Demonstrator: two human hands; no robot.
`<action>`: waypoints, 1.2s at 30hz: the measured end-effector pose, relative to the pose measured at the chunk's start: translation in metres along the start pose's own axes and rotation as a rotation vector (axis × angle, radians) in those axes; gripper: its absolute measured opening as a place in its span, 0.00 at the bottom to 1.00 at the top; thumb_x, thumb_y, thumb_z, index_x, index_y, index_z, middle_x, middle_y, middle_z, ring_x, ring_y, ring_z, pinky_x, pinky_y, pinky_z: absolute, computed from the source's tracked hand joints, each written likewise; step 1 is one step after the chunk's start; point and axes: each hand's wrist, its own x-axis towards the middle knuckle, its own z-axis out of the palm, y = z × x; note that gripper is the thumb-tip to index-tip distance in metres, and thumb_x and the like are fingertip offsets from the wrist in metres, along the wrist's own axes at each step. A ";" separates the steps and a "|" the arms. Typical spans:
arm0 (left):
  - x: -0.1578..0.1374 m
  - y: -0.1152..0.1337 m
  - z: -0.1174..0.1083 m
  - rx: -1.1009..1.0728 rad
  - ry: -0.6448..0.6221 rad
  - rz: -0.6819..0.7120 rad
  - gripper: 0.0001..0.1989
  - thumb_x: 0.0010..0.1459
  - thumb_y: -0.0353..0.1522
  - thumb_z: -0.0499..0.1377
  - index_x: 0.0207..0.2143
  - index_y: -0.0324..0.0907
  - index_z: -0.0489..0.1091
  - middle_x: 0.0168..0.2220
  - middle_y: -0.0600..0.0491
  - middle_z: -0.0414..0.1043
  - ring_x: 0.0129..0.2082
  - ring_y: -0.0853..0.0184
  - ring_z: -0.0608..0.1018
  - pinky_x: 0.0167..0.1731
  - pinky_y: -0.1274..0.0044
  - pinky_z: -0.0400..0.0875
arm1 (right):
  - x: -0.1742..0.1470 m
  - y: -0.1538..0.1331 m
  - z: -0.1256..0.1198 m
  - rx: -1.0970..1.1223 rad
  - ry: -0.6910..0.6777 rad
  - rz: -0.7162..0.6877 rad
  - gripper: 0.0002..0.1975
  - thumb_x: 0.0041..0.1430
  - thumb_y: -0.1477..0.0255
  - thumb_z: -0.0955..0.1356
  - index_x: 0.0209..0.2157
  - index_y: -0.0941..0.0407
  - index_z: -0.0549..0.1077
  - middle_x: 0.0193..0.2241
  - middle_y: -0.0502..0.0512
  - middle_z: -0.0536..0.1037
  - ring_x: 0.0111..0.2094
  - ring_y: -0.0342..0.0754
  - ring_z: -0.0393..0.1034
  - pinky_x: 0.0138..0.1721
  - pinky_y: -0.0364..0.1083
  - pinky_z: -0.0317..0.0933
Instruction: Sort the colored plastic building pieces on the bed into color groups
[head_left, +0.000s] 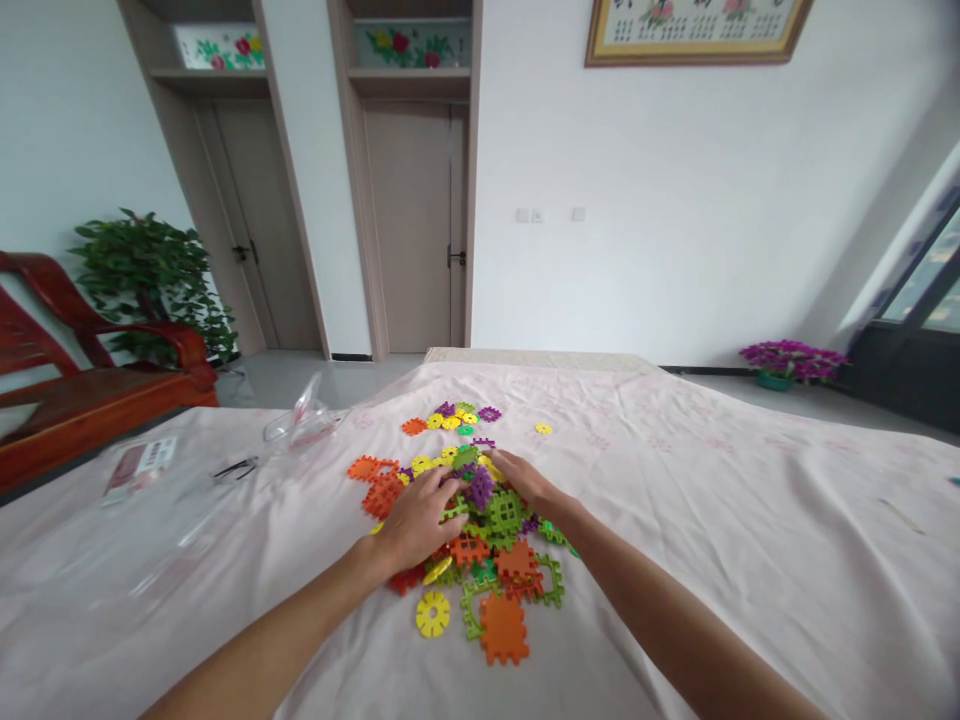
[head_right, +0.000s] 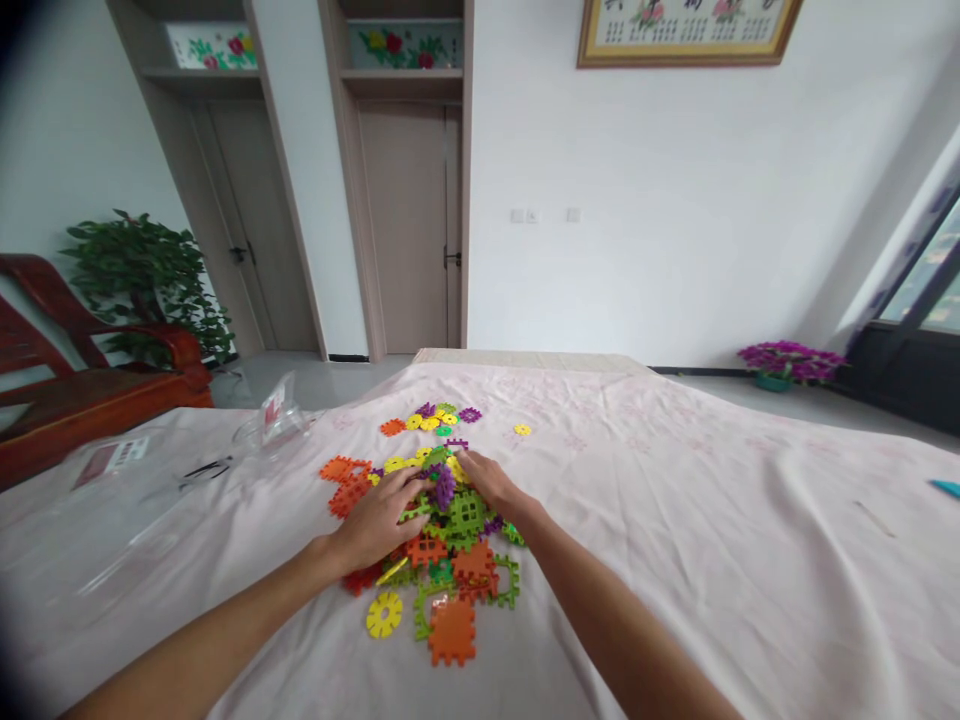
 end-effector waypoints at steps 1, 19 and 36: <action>0.004 -0.004 0.001 0.021 0.019 -0.005 0.21 0.58 0.39 0.56 0.54 0.44 0.69 0.59 0.45 0.64 0.60 0.56 0.66 0.61 0.65 0.57 | 0.001 -0.004 0.002 0.122 -0.035 0.013 0.31 0.61 0.46 0.59 0.53 0.52 0.73 0.51 0.55 0.76 0.55 0.57 0.67 0.58 0.57 0.55; -0.030 0.059 0.005 -0.017 -0.163 0.444 0.37 0.53 0.52 0.58 0.64 0.55 0.56 0.70 0.45 0.43 0.68 0.45 0.50 0.62 0.46 0.37 | -0.063 0.047 -0.024 -0.291 0.367 0.091 0.33 0.61 0.47 0.57 0.53 0.55 0.73 0.54 0.61 0.73 0.59 0.59 0.60 0.63 0.58 0.47; 0.021 -0.016 0.008 0.229 -0.006 0.135 0.19 0.54 0.28 0.58 0.48 0.49 0.70 0.64 0.49 0.59 0.66 0.52 0.55 0.64 0.49 0.35 | -0.010 0.017 -0.040 0.332 0.317 0.073 0.32 0.60 0.44 0.58 0.51 0.51 0.74 0.58 0.57 0.70 0.58 0.56 0.63 0.59 0.59 0.53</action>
